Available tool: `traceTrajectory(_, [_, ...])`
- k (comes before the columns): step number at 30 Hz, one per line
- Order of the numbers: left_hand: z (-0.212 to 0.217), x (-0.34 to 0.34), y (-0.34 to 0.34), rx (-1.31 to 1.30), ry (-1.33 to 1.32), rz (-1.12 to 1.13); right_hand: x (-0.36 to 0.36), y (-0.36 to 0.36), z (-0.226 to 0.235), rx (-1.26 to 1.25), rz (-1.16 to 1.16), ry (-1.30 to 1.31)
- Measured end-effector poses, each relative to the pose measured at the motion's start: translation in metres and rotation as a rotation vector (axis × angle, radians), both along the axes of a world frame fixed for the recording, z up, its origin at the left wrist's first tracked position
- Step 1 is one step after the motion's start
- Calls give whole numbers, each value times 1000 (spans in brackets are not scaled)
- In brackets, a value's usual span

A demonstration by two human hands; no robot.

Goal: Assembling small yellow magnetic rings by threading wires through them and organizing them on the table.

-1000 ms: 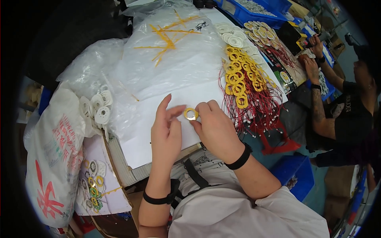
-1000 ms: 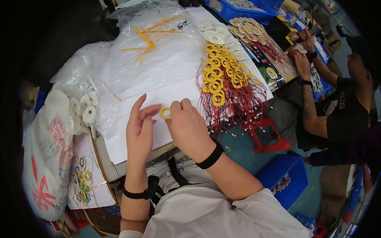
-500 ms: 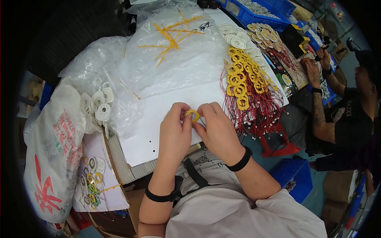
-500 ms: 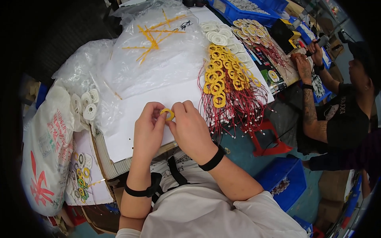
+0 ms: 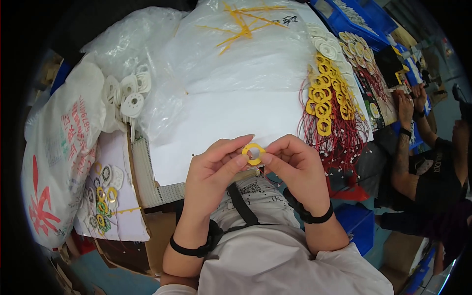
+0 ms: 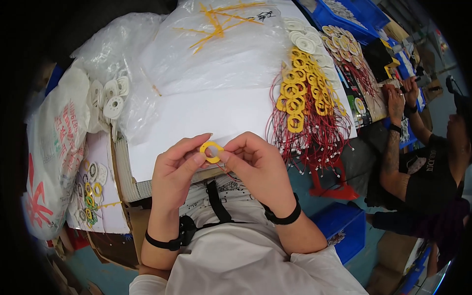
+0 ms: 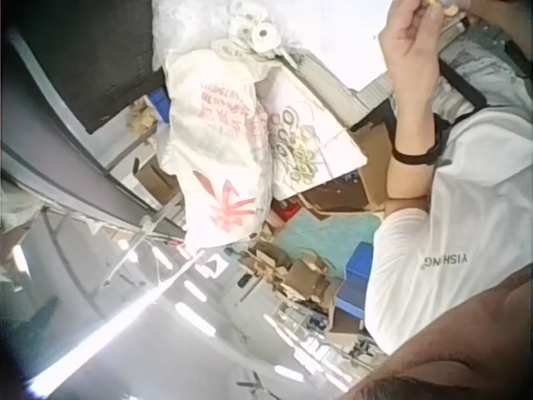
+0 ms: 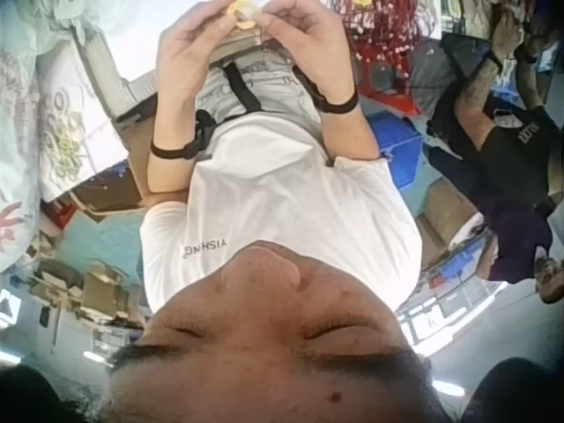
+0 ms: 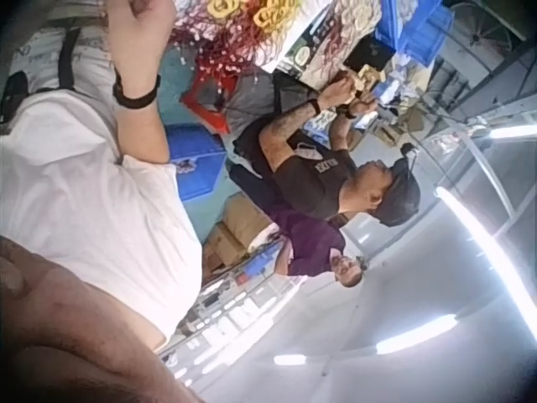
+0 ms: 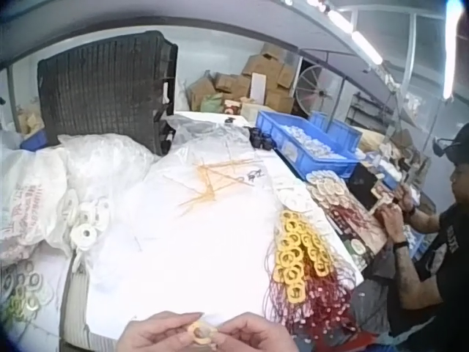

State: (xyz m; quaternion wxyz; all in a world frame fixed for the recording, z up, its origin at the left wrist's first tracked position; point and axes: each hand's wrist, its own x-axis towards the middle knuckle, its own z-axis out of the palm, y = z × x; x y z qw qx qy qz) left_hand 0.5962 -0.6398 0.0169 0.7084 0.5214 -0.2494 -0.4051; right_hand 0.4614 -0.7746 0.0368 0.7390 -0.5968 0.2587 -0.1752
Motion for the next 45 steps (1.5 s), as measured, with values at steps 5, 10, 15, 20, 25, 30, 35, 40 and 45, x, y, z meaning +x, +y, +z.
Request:
traceTrajectory(5, [-5,0,11,-179,115,-47,-1,1,3,249,89,-36])
traceTrajectory(10, [-9,0,11,-190,152,19,6,3,-3,358,94,-64])
traceTrajectory(15, [-1,0,14,-90,109,125,12,11,-2,150,65,30])
traceTrajectory(20, [-3,-9,18,-5,-158,269,18,27,-6,133,-52,-27])
traceTrajectory(25, [12,-2,24,69,-540,294,12,25,-11,-12,13,-68])
traceTrajectory(30, [44,64,38,502,-1356,490,12,22,-14,37,24,-66])
traceTrajectory(35, [40,142,53,864,-1844,521,18,24,-14,113,91,-99])
traceTrajectory(40, [41,154,29,793,-1850,471,17,19,-18,176,117,-106])
traceTrajectory(45, [33,167,13,1188,-1774,349,15,18,-18,176,142,-130])
